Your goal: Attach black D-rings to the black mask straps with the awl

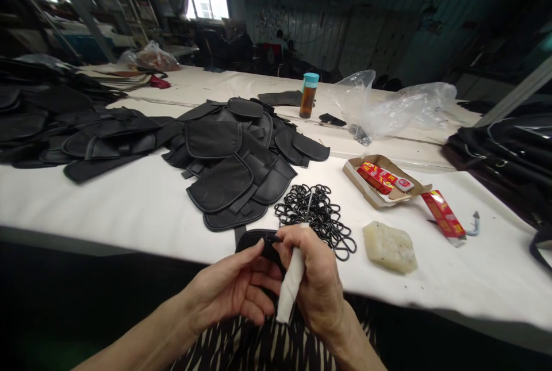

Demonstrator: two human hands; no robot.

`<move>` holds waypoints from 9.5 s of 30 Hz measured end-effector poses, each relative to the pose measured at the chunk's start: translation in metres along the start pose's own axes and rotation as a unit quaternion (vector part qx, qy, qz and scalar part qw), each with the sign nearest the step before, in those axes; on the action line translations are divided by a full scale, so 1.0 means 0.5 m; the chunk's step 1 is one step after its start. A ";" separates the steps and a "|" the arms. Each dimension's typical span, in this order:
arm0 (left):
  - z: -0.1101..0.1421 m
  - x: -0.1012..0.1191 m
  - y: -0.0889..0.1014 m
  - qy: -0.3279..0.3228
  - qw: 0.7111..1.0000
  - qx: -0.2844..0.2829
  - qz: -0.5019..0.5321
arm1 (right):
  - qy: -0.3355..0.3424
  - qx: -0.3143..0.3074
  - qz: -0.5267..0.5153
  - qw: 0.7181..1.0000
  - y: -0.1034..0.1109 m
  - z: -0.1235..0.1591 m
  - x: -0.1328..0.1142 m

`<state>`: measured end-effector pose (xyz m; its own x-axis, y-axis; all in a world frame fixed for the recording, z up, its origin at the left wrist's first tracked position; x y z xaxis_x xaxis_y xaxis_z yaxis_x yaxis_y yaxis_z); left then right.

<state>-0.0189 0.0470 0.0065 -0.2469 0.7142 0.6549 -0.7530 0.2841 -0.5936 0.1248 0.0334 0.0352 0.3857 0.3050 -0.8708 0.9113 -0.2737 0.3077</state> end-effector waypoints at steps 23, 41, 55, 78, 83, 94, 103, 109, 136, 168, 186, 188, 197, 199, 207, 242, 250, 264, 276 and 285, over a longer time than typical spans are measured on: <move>-0.018 -0.040 -0.011 -0.260 0.955 0.133 -0.058 | -0.074 0.056 0.106 0.990 -0.025 0.098 0.004; 0.009 -0.082 -0.014 -0.271 0.948 0.165 0.000 | -0.220 0.026 0.109 0.969 -0.031 0.103 0.009; 0.007 -0.087 -0.018 -0.289 0.936 0.174 -0.096 | -0.262 0.035 0.082 0.961 -0.034 0.101 0.017; -0.003 -0.095 -0.007 -0.275 0.944 0.161 -0.086 | -0.299 0.015 0.085 0.950 -0.043 0.101 0.019; 0.000 -0.089 -0.009 -0.275 0.941 0.171 -0.100 | -0.307 0.011 0.082 0.948 -0.043 0.101 0.022; -0.007 -0.073 -0.003 -0.268 0.948 0.162 -0.058 | -0.279 0.002 0.068 0.958 -0.028 0.107 0.009; 0.006 -0.055 -0.007 -0.189 0.966 0.174 0.009 | -0.252 0.032 0.005 0.967 0.007 0.058 0.043; 0.020 -0.027 -0.018 -0.146 0.976 0.162 0.023 | -0.210 0.080 -0.075 0.972 0.004 0.026 0.015; 0.001 -0.004 -0.034 -0.184 0.967 0.170 0.053 | -0.186 0.089 -0.135 0.969 0.010 -0.001 0.019; -0.042 -0.007 -0.044 -0.181 0.950 0.252 0.040 | -0.288 0.231 0.171 0.913 0.288 0.090 0.023; -0.061 0.004 -0.059 -0.173 0.948 0.267 -0.007 | -0.263 0.256 0.222 0.903 0.292 0.026 0.079; -0.061 0.007 -0.063 -0.182 0.944 0.276 -0.013 | -0.265 0.249 0.222 0.904 0.290 0.021 0.087; -0.064 0.000 -0.043 -0.195 0.941 0.277 0.003 | -0.275 0.246 0.208 0.906 0.281 0.012 0.100; -0.062 -0.001 -0.039 -0.181 0.950 0.256 0.012 | -0.274 0.258 0.200 0.905 0.285 0.014 0.093; -0.040 -0.002 -0.044 -0.171 0.956 0.227 0.068 | -0.317 0.279 -0.014 0.906 0.260 0.065 0.055; -0.046 -0.006 -0.028 -0.180 0.974 0.091 0.101 | -0.356 0.036 -0.227 0.906 0.022 0.060 0.045; -0.043 -0.017 -0.040 -0.227 0.954 0.161 0.113 | -0.267 -0.045 -0.089 0.958 0.049 0.040 0.030; -0.044 -0.016 -0.039 -0.265 0.941 0.175 0.118 | -0.181 0.115 -0.092 0.972 0.087 0.064 -0.037; -0.042 -0.024 -0.045 -0.271 0.921 0.207 0.188 | 0.188 0.093 0.277 0.938 0.002 0.062 -0.022; -0.040 -0.027 -0.045 -0.262 0.937 0.143 0.184 | 0.231 0.092 0.333 0.909 -0.025 0.066 -0.010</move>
<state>0.0135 0.0439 0.0018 -0.7307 0.2974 0.6145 -0.6721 -0.1553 -0.7240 0.1068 0.0050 0.0229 0.9015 0.3552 -0.2471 0.4301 -0.6730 0.6017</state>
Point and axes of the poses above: each hand's wrist, its own z-axis away from the middle knuckle, its own y-axis out of the back of the hand, x = y × z, the point moved 3 cm from there along -z, towards the middle knuckle, and after that the axes turned 14 degrees about -y, right-handed, at the moved point
